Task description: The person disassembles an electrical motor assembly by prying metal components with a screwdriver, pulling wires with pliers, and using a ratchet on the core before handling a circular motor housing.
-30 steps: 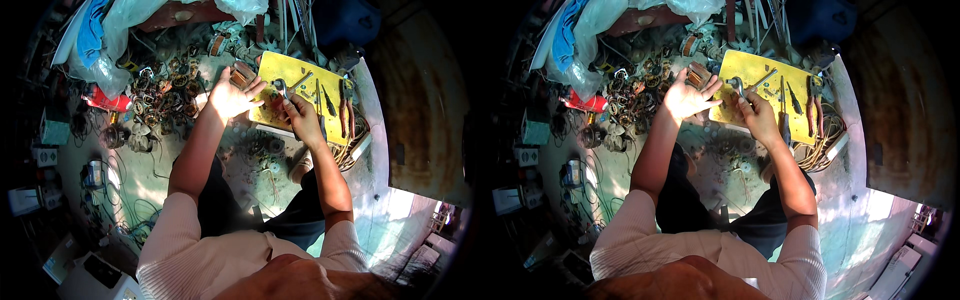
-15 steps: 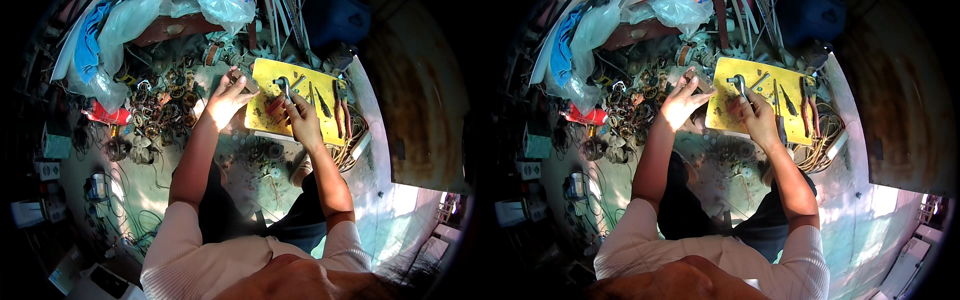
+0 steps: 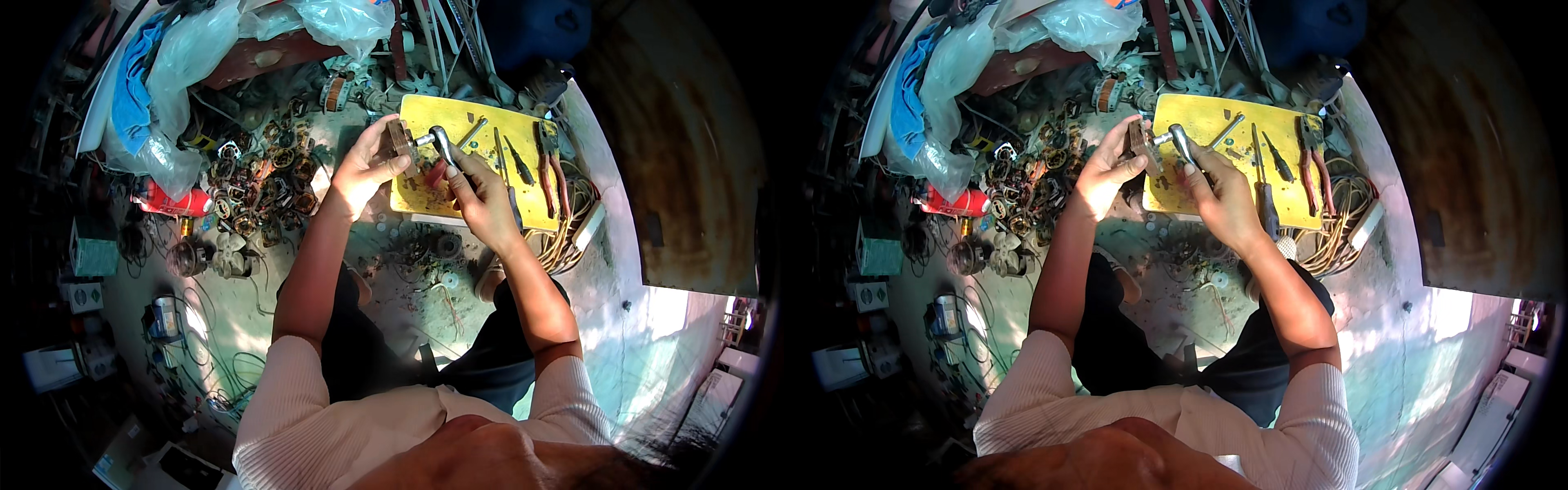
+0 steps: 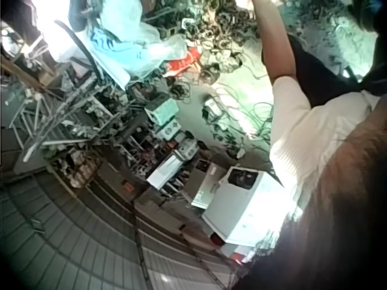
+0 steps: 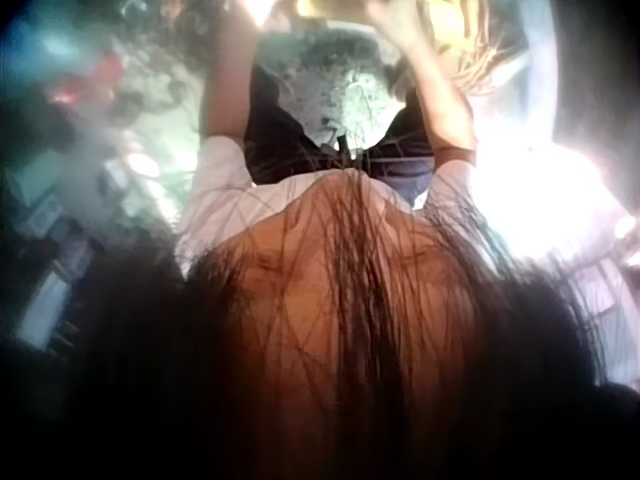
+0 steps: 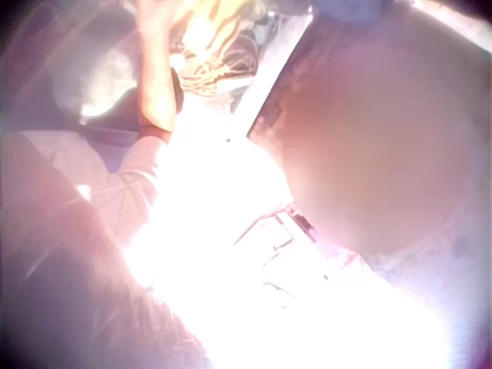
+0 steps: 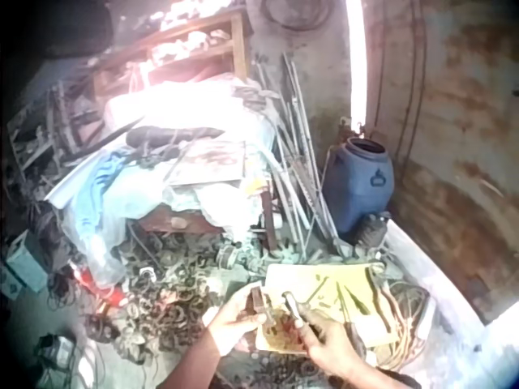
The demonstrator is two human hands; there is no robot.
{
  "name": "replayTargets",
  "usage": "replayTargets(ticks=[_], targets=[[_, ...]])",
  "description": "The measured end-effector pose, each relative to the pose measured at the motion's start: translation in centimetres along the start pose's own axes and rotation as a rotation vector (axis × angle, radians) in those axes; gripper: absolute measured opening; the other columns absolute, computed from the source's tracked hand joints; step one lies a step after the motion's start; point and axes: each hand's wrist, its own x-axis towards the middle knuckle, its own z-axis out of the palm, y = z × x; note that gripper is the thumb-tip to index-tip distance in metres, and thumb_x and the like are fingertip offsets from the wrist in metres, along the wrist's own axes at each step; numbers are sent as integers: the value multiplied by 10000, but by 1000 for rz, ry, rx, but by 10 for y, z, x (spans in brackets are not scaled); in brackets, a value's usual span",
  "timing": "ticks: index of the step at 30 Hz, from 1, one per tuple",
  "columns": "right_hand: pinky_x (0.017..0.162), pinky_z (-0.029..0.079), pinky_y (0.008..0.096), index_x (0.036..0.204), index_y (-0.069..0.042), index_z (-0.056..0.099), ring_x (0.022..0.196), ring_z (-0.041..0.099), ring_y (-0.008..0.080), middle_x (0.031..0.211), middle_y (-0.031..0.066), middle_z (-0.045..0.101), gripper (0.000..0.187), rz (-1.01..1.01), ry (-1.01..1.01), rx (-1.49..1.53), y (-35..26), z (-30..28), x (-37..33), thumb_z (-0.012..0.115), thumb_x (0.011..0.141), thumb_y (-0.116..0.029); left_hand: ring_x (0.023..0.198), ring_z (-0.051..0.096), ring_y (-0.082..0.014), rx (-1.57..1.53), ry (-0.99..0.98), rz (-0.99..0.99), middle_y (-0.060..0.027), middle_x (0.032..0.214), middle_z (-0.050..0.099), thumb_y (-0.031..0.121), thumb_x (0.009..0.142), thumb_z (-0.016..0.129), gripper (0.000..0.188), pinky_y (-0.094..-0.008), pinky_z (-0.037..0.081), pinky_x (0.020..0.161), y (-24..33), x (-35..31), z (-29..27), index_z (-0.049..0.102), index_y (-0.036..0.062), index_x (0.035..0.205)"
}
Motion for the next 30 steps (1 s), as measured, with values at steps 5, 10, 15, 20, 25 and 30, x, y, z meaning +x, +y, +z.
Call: replayTargets(ticks=[5, 10, 15, 20, 25, 30], targets=[[889, 451, 319, 1254, 39, 566, 949, 612, 220, 1047, 161, 647, 339, -45, -11, -150, 4, -3, 0, 534, 959, -124, 1237, 481, -183, 75, 10, 80, -95, 1345, 502, 68, 848, 719, 730, -334, 385, 1039, -4, 3, 0, 315, 60, 1455], [712, 486, 275, 1230, 29, 589, 783, 607, 139, 935, 96, 652, 329, 167, -156, -10, 6, -13, 1, 538, 968, -164, 1262, 478, -195, 402, 60, 222, -111, 1358, 506, 57, 820, 727, 703, -343, 385, 1055, -7, 2, -4, 388, 123, 1432], [571, 459, 228, 1218, 13, 602, 618, 561, 75, 773, 27, 619, 332, 282, -282, 179, 13, -24, 3, 531, 983, -210, 1297, 465, -274, 764, 24, 279, -122, 1371, 510, 70, 784, 718, 687, -365, 384, 1068, 6, -3, -3, 436, 142, 1406], [571, 455, 225, 1226, 10, 596, 587, 558, 83, 692, 13, 591, 342, 355, -347, 168, 10, -26, 4, 520, 991, -228, 1303, 448, -316, 1020, -14, 394, -125, 1387, 494, 44, 777, 684, 677, -382, 406, 1054, 4, -5, -6, 438, 136, 1401], [570, 454, 229, 1230, 11, 591, 587, 555, 84, 691, 18, 590, 348, 336, -362, 170, 15, -29, 4, 524, 990, -232, 1301, 440, -326, 812, 8, 348, -116, 1375, 500, -9, 783, 644, 655, -382, 401, 1056, 6, -3, -1, 446, 132, 1391], [563, 452, 237, 1250, 14, 574, 576, 543, 84, 678, 19, 582, 363, 298, -383, 115, 10, -29, 5, 531, 984, -228, 1270, 466, -324, 1095, -29, 480, -115, 1367, 499, -44, 771, 633, 651, -382, 415, 1042, 5, -1, -4, 451, 111, 1377]])
